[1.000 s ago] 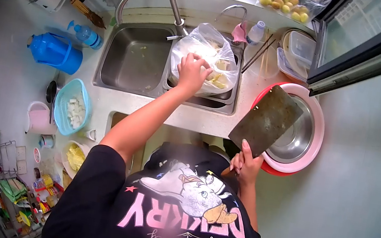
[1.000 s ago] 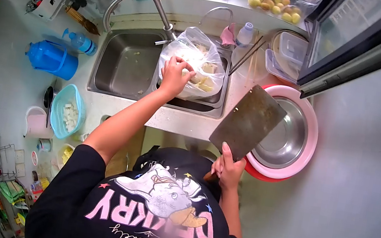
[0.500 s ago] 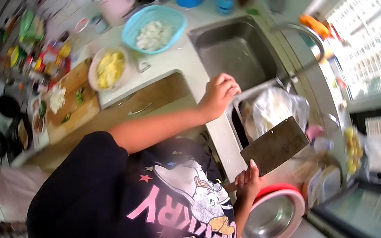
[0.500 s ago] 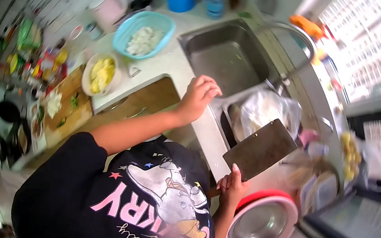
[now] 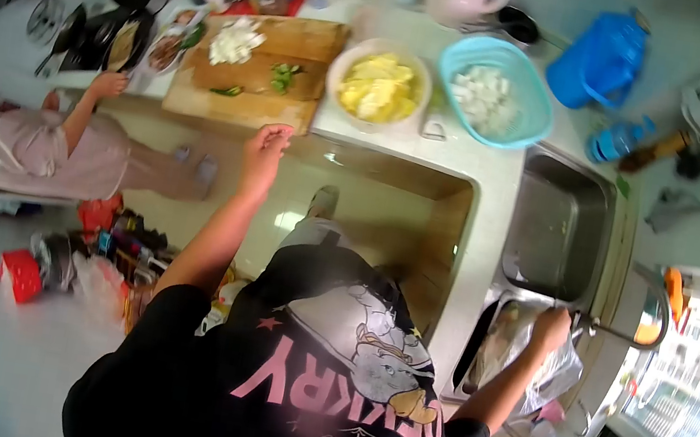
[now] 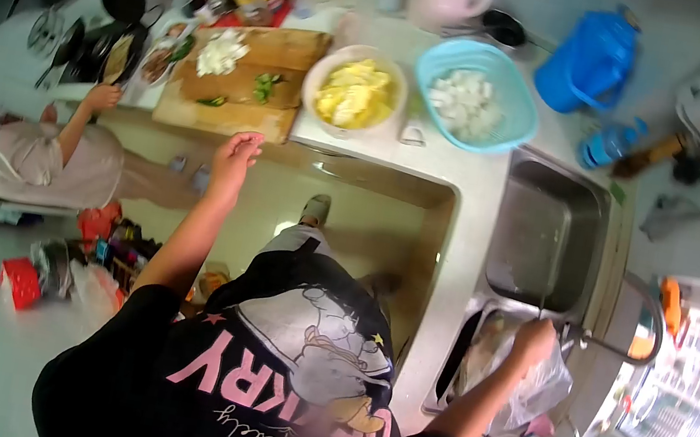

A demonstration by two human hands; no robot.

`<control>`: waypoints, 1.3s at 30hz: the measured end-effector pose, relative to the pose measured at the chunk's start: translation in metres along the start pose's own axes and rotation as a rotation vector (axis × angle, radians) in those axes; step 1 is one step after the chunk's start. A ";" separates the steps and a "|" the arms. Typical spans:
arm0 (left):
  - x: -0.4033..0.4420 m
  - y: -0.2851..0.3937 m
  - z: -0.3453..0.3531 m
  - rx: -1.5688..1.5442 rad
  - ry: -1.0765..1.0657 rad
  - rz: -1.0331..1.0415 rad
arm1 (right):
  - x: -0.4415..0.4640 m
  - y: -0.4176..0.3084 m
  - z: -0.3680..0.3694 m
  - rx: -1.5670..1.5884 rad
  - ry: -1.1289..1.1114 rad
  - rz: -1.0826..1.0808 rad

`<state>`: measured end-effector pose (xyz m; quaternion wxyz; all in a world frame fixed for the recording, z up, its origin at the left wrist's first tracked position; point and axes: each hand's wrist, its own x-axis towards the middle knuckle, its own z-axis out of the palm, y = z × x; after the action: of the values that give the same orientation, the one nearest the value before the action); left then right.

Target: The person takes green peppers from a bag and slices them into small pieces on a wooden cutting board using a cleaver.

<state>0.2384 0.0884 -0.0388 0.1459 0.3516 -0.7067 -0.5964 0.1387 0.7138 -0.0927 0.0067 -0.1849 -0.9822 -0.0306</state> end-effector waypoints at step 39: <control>0.254 -0.041 -0.183 0.183 -0.196 -0.217 | -0.222 -0.631 -0.148 0.662 -0.523 -0.715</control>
<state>0.1851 -0.2190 -0.0864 -0.0216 0.3777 -0.7267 -0.5734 0.1163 0.0375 0.0136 -0.1906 0.1707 -0.9100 0.3263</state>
